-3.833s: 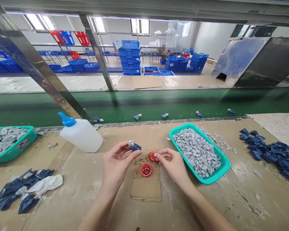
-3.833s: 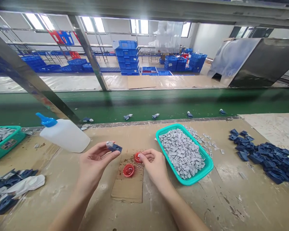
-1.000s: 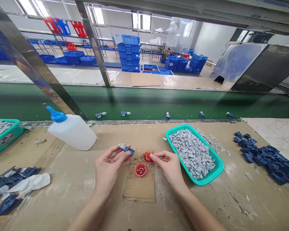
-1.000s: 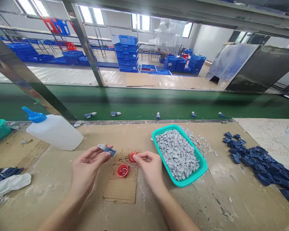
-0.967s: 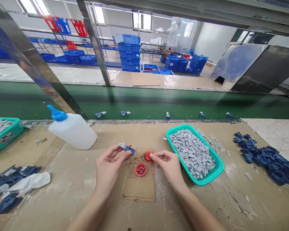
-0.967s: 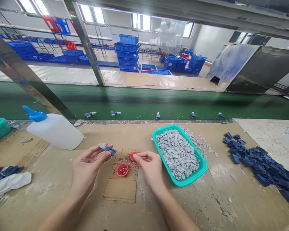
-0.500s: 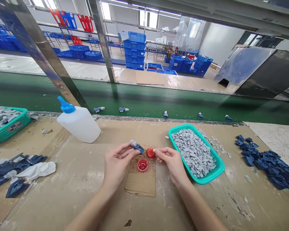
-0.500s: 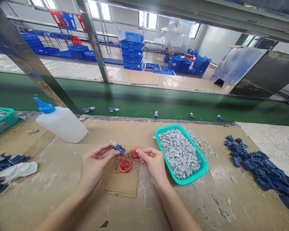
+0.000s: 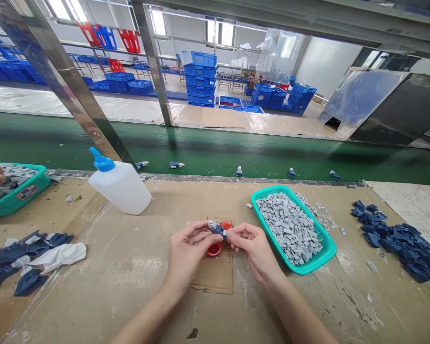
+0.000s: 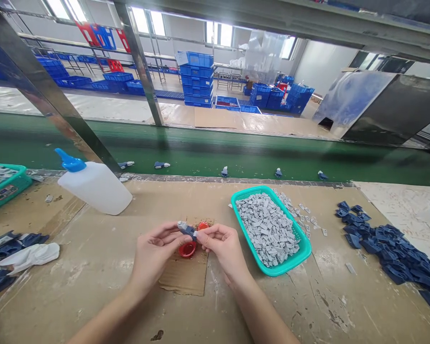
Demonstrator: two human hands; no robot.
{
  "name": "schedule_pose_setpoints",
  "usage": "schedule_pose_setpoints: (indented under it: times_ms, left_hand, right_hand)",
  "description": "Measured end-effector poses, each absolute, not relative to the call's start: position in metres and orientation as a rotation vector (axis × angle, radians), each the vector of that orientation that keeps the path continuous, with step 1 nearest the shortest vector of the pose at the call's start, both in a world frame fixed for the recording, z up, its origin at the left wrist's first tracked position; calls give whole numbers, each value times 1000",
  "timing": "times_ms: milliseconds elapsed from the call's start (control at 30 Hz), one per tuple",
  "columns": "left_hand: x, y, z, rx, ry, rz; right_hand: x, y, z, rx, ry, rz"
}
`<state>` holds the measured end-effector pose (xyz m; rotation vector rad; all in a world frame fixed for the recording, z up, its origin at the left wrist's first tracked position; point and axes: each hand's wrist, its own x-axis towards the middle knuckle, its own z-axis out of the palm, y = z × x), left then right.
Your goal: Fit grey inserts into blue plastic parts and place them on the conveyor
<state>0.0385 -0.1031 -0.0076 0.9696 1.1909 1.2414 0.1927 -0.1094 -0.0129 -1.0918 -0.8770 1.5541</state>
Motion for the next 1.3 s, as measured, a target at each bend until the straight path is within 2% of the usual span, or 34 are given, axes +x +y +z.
schedule_pose_setpoints:
  times_ms: [267,433,500,567,667,733,833,1033,1200,1300]
  left_hand:
    - [37,-109,-7,1314,1074,1293]
    - [35,-108,-6,1270,931,1140]
    - [35,-105,-6,1304,935,1086]
    - [33,-95,-6,1398,986,1078]
    - [29,-63,-9,1624,1104,1086]
    - [26,-29,-13,1854,1257,1015]
    - [23,33,-17,2134,1568,771]
    - [39,130,-16,2283,1770,602]
    - [64,144,-19,2371,1796,683]
    - [77,141,-23,2325,1795,700]
  right_hand:
    - [200,-111,-14,-1012,-896,1842]
    - [203,-113,6,-1000,-1026,1783]
    - [215,-111,14,-1083,-1158,1632]
    - [237,-108,18,-1307,-1327,1262]
    - [277,-103,11,-1780,-1515,525]
    - [295,-99,2,-2001,-1594,346]
    - [300,-94,-8,-2160,-1575,282]
    - [288,-93,-16,-2172,-1533,202]
    - [288,-94,-18,-2083,-1489,180]
    - [284,-96,-7,-1848,-1394,222]
